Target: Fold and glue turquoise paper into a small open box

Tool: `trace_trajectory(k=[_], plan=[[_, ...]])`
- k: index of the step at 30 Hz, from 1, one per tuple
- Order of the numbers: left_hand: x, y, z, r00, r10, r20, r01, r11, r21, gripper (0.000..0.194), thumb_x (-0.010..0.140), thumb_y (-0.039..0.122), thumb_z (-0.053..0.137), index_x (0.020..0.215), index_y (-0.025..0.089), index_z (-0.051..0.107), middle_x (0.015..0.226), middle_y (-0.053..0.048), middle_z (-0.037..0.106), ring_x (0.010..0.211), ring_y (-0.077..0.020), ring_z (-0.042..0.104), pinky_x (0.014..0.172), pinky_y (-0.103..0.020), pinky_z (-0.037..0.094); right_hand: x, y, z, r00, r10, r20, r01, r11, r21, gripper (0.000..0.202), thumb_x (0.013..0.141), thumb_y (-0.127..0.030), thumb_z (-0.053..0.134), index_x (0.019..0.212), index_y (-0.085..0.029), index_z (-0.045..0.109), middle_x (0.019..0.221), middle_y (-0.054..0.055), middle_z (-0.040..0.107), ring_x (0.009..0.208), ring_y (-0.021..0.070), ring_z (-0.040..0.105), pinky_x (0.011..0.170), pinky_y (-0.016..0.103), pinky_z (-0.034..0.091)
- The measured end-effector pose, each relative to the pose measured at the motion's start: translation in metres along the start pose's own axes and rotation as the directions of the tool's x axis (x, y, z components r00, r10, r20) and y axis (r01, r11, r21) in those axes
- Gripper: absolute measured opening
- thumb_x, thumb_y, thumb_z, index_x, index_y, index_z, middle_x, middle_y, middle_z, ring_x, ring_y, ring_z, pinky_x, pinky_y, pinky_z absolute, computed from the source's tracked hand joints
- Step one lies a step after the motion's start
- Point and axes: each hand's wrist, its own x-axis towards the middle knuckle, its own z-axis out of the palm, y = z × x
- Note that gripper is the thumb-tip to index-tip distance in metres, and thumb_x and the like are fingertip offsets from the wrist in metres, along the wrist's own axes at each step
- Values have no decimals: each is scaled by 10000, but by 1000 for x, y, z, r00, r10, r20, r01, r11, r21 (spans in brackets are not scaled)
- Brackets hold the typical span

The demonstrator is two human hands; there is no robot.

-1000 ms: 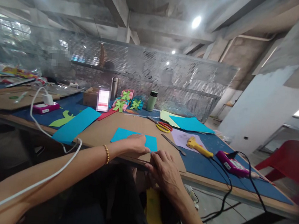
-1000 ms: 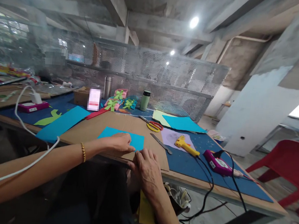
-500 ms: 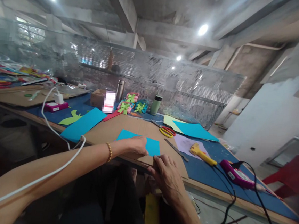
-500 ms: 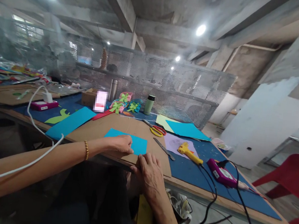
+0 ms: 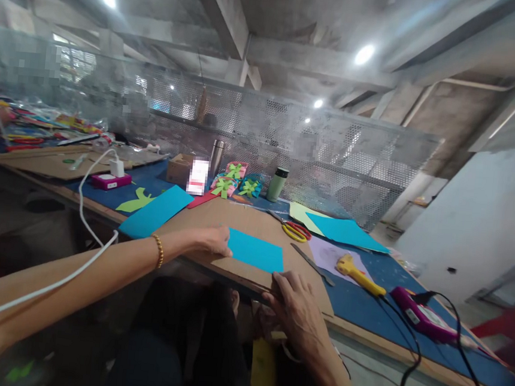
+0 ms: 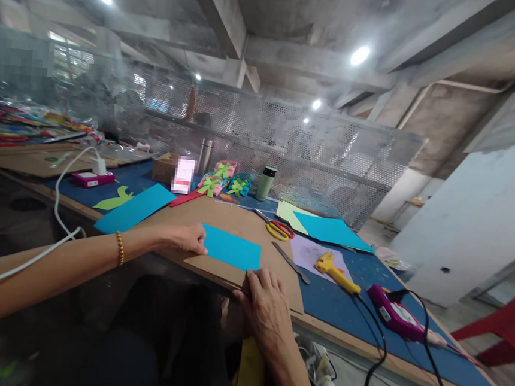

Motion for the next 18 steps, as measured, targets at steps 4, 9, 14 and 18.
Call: trace_trajectory(k=[4, 9, 14, 18], plan=[[-3, -20, -6, 1000, -24, 9, 24, 999, -25, 222, 674, 367, 634, 623, 186, 516, 562, 15, 483, 547, -140, 438, 525, -279, 271, 0, 1, -1, 1000, 3, 16, -3, 1000, 10, 185, 940, -349, 584, 1077, -225, 571, 1022, 70, 601, 903, 232, 566, 773, 358, 427], [-6, -38, -10, 998, -60, 16, 61, 996, -66, 270, 677, 368, 645, 557, 196, 473, 514, 24, 462, 527, -142, 435, 520, -283, 270, 0, 2, -1, 1000, -13, 9, 13, 1000, 9, 188, 953, -367, 557, 1072, -224, 579, 1021, 77, 605, 899, 232, 576, 770, 361, 429], [-16, -47, -21, 988, -150, -18, 151, 989, 5, 265, 698, 346, 661, 549, 178, 520, 512, 0, 508, 561, -163, 504, 550, -280, 325, -1, 4, 3, 1000, -22, -10, 22, 1000, -7, 238, 957, -366, 548, 1138, -215, 575, 1048, 88, 608, 915, 239, 574, 777, 364, 430], [-33, -31, -19, 958, -115, -264, 158, 976, 148, 97, 786, 221, 599, 768, 131, 631, 835, -134, 661, 848, -261, 587, 741, -352, 395, 0, 3, 2, 1000, -13, 8, 13, 1000, 1, 236, 947, -368, 567, 1120, -209, 579, 1016, 82, 603, 893, 235, 556, 760, 354, 424]])
